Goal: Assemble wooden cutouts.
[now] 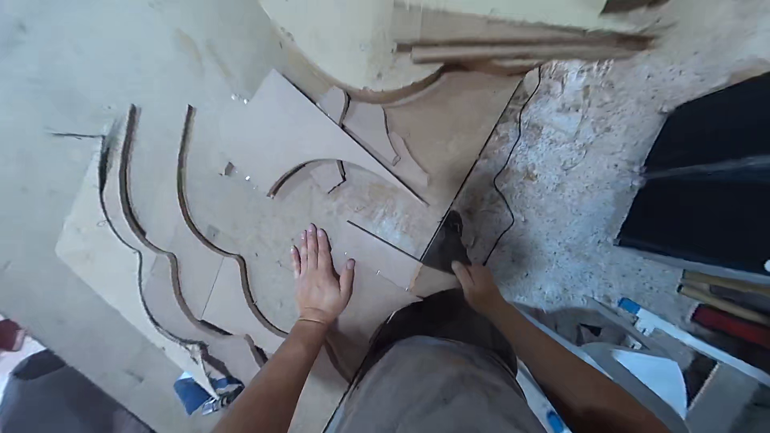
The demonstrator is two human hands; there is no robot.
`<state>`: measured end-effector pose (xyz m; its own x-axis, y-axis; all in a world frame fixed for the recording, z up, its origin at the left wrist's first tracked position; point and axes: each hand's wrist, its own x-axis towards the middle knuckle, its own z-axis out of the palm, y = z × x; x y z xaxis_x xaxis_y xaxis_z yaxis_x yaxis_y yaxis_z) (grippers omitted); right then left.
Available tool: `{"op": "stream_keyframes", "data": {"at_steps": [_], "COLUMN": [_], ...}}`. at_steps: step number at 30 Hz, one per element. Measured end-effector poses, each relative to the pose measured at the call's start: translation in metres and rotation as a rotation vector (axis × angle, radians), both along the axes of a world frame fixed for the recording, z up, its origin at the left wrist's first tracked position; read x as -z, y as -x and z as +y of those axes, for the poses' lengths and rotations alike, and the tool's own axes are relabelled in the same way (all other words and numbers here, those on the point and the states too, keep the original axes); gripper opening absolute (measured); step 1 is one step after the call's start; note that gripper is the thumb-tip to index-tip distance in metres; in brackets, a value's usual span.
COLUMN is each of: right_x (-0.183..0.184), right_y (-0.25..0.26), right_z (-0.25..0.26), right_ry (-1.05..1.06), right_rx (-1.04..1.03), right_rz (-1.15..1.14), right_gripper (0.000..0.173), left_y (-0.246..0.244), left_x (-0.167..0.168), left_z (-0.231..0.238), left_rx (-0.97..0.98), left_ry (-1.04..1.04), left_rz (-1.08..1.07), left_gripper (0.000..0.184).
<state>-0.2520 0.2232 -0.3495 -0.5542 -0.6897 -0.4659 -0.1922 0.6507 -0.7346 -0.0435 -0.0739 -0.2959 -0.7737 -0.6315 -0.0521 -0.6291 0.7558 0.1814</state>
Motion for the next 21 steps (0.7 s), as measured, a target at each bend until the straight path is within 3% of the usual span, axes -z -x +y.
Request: {"op": "stream_keyframes", "data": {"at_steps": [6,8,11,14,18,21], "right_x": [-0.075,-0.104,-0.168,-0.227,-0.281,-0.283], "right_y": [0.0,0.013,0.033,0.04,0.052,0.066], "right_z": [0.01,-0.001,-0.046,-0.084,-0.14,-0.209], "right_ry": [0.102,-0.095,-0.609,-0.773,-0.569,-0.148], "right_rx": [-0.134,-0.258,-0.557,-0.78,-0.73,-0.578], "right_rz": [0.437,0.436,0.319,0.481,0.689,0.606], "right_gripper": [0.067,0.073,0.078,0.069,0.071,0.053], "left_y": [-0.008,-0.005,0.002,0.005,0.001,-0.004], "left_x": [-0.004,-0.003,0.003,0.006,-0.001,-0.02], "left_z": [-0.003,-0.003,0.003,0.006,0.014,0.047], "left_rx": [-0.012,-0.06,-0.133,-0.157,-0.195,-0.257], "left_ry": [-0.095,-0.064,0.038,0.063,0.021,-0.079], "left_rz": [0.123,0.131,0.031,0.013,0.034,0.033], "left_gripper": [0.082,0.08,0.084,0.083,0.082,0.111]}}
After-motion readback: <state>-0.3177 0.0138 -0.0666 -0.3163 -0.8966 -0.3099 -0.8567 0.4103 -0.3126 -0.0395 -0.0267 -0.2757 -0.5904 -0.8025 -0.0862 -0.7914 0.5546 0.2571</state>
